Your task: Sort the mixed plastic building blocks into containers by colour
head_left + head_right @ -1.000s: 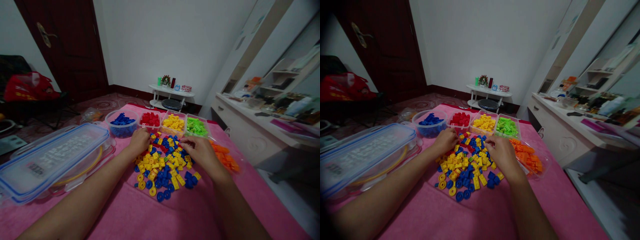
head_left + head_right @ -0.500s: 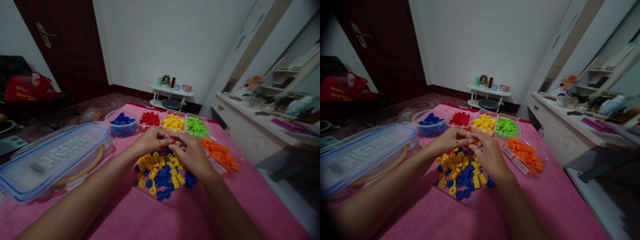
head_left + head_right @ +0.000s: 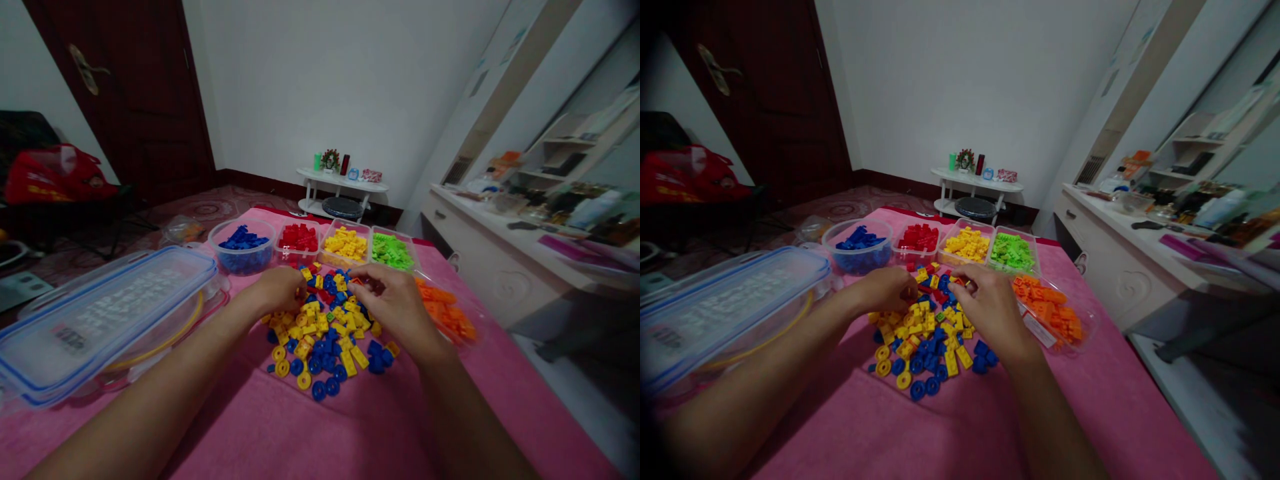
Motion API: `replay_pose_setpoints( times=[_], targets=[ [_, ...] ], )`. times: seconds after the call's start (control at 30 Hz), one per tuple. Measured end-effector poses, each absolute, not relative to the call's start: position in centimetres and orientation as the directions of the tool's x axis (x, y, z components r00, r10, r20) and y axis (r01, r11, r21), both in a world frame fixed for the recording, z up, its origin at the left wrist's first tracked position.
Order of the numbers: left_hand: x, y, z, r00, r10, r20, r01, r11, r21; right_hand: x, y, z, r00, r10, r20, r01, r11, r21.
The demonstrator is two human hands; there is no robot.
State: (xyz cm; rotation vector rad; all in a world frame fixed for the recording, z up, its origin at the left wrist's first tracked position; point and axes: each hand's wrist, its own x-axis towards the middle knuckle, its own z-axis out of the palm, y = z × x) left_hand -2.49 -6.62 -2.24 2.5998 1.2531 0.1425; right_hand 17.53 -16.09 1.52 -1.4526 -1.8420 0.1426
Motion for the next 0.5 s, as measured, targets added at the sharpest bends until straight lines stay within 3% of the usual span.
replay_pose_setpoints(
  times=[0.17,0.37,0.5],
  targets=[
    [-1.7,-7.6,-1.4,0.611,0.790,-0.042,0.750,-0.561,0.351,17.4,-16.0,1.1,-0.099,0.874,0.475,0.796,0.356,-0.489],
    [-1.4,-8.0,-1.7,0.669,0.743,-0.003,0.722,-0.649,0.239,17.4,-16.0,0.8,-0.112,0.881,0.459,0.797,0.356,-0.488],
    [-1.0,-7.7,-2.7,0.692,0.722,0.026,0.691,-0.672,0.266,17.4,-16.0,0.9,-0.109,0.885,0.453,0.803,0.347,-0.484]
  ],
)
